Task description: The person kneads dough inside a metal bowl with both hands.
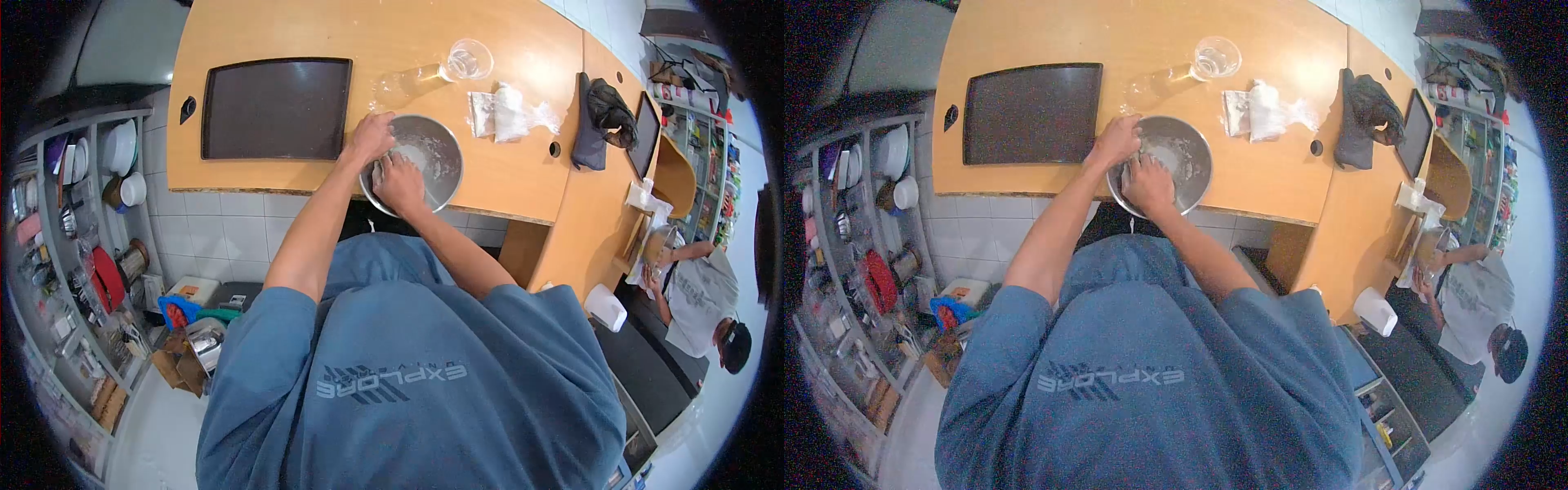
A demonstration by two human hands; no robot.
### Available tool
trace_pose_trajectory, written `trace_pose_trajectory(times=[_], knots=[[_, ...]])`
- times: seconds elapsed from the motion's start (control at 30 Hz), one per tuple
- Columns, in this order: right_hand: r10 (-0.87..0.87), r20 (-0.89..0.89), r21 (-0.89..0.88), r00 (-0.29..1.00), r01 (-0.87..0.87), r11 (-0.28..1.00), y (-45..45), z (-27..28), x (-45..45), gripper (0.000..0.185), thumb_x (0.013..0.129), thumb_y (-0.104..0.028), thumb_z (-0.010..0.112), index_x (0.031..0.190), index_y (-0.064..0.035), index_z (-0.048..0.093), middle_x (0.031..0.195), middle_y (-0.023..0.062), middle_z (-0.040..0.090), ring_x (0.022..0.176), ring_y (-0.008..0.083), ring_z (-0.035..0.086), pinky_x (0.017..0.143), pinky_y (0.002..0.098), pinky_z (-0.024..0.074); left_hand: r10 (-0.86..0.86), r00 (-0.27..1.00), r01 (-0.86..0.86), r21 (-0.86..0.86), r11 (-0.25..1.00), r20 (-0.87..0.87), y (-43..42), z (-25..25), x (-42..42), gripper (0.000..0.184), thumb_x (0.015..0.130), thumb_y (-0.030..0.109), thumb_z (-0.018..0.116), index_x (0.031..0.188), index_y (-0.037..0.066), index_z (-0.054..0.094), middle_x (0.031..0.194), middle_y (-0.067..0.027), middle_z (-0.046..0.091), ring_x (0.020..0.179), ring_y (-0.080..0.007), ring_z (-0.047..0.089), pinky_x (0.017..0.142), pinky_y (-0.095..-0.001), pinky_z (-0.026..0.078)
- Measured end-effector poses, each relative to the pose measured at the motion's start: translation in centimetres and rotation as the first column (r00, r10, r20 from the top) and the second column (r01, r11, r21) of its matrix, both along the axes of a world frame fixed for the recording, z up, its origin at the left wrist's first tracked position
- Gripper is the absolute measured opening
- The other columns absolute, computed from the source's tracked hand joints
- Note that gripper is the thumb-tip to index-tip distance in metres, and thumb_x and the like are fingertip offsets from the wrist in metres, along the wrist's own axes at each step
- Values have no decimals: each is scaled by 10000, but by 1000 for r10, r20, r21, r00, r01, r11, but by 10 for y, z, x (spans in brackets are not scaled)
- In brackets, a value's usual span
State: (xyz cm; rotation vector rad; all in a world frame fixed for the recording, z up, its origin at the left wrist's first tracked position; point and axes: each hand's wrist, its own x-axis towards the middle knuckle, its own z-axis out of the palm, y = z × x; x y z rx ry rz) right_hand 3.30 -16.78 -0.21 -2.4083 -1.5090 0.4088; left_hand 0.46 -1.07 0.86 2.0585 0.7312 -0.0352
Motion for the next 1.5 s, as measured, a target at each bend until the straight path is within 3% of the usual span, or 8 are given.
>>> trace_pose_trajectory(times=[0.2,0.4,0.5,0.63,0.73,0.9,1.03,1.5], knots=[[-7,14,0,1000,7,1000,13,-12,8,282,868,-287,610,1049,-86,689,1030,178,679,963,368,677,805,505,553,12,1000,-13,57,998,23,1,-16,2,271,819,48,605,1070,-41,651,944,-342,666,946,-500,652,849,-544,521],[-215,-256,-54,943,208,977,13,-3,23,285,878,-316,654,981,-60,726,949,203,719,902,404,692,792,501,542,-67,998,67,40,997,-14,10,-15,5,283,813,29,601,1079,-41,665,936,-333,676,927,-486,665,842,-534,527],[-382,-614,99,690,548,831,7,-13,34,299,879,-319,719,991,-44,747,925,172,742,822,323,708,751,429,543,-57,998,57,-3,998,24,9,-15,3,265,830,57,597,1070,-14,685,940,-316,686,949,-483,667,852,-530,534],[-372,-885,-133,280,614,778,4,17,49,289,892,-276,770,964,2,735,855,48,698,811,101,603,729,280,496,-21,999,22,-23,999,41,6,-11,0,267,853,81,598,1090,9,696,941,-312,687,968,-472,670,865,-521,536],[-337,-859,-139,385,457,879,3,17,67,317,894,-312,765,901,3,725,849,61,704,805,103,607,720,282,494,1,1000,-2,61,998,20,4,-24,1,254,857,82,601,1082,13,697,934,-312,686,963,-470,671,864,-521,536],[-424,-518,-341,743,275,899,14,11,77,532,891,-472,644,903,56,707,946,301,706,882,452,702,827,497,537,-22,999,20,37,999,41,5,-21,-1,267,838,75,609,1086,22,692,950,-305,689,954,-470,670,846,-530,544],[-367,-349,-297,862,270,916,8,5,58,362,833,-262,597,935,72,693,964,326,695,946,484,682,893,541,530,-16,999,12,91,996,46,4,-24,-3,289,809,61,613,1086,23,686,935,-301,691,935,-467,674,834,-533,551],[-92,69,60,993,88,994,-8,-11,13,218,851,-261,638,886,-46,637,868,182,662,800,381,679,704,506,546,-17,999,19,49,999,-31,1,-18,-2,277,843,80,605,1095,-15,671,951,-332,676,956,-496,655,854,-545,531]])
